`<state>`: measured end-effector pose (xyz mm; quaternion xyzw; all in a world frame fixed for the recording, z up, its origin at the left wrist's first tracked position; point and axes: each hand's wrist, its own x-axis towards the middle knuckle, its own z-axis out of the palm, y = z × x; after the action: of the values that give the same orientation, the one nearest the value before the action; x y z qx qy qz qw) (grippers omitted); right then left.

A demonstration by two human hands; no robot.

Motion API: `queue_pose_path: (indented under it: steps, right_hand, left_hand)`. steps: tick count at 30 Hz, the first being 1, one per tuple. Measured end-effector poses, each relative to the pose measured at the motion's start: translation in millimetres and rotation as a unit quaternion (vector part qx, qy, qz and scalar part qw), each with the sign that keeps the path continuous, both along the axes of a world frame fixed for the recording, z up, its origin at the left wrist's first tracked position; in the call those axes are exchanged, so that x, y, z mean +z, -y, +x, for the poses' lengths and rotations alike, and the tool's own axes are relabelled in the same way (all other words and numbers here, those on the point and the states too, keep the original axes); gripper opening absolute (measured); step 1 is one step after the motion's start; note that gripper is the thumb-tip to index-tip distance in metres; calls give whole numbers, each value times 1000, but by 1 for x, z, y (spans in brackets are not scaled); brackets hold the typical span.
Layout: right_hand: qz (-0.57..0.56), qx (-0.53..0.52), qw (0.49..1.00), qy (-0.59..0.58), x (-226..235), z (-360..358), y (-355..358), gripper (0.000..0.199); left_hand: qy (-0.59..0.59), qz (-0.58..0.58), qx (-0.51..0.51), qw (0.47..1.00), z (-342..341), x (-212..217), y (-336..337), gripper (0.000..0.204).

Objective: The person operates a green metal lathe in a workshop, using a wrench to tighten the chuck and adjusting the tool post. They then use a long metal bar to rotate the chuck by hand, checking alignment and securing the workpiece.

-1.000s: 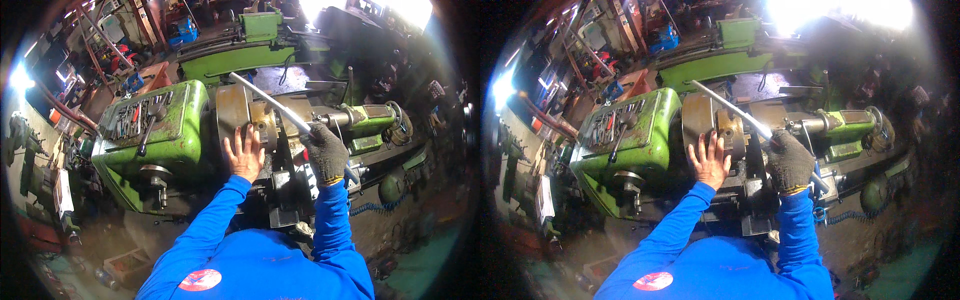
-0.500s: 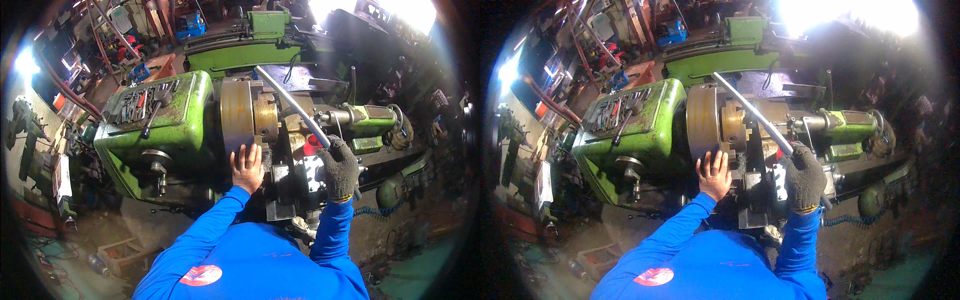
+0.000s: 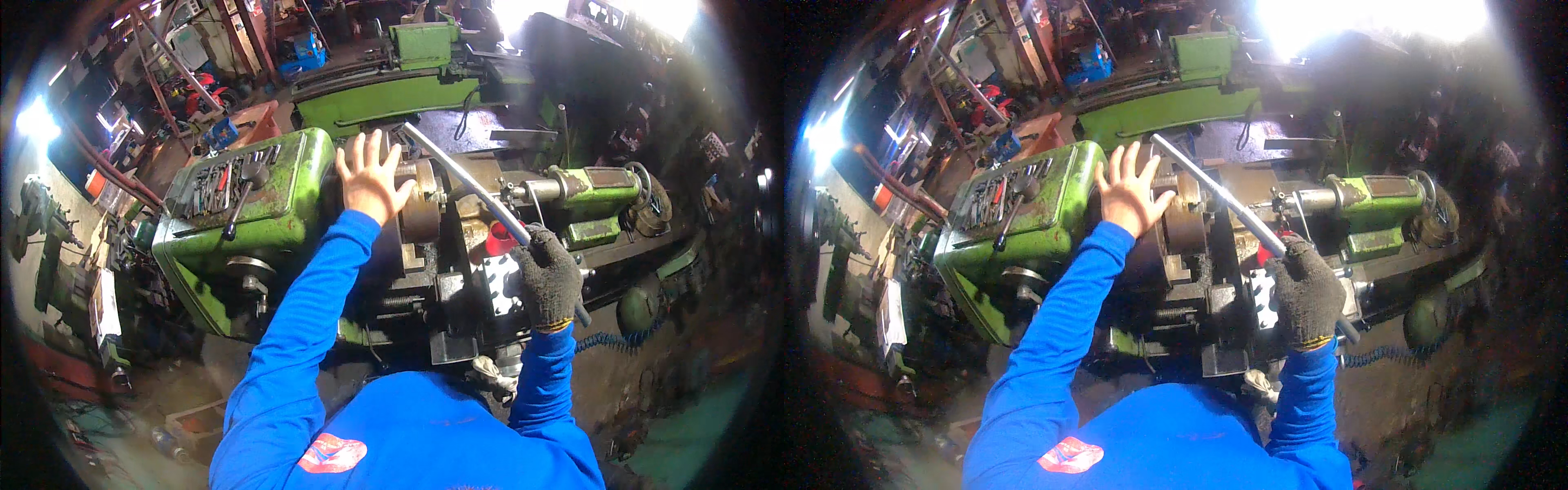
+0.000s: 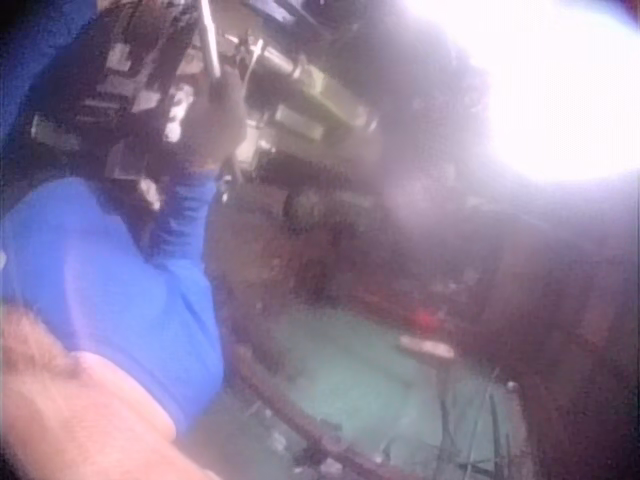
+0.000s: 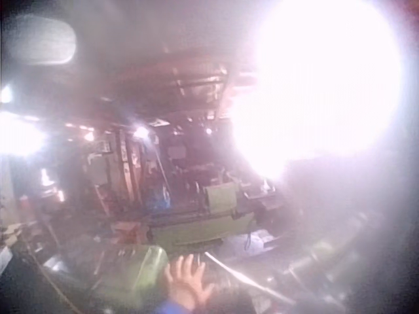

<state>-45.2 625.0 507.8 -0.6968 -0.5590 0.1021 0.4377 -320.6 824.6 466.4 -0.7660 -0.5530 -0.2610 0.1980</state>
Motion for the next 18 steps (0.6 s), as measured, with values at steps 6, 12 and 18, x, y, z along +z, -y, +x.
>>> queue_pose_path:
  steps: [6, 12, 18]
  right_hand:
    - [22, 24, 999, 36, 5, -2, -27, 39]
    - [-16, 57, 995, 83, 15, -19, -65, 33]
    - [-31, 40, 975, 218, -6, -38, -113, 25]
  left_hand:
    - [-1, -95, 12, 995, -2, -29, 9, 60]
    - [16, -34, 9, 999, 3, -55, 36, 54]
    - [8, -75, 12, 997, 5, -80, 63, 59]
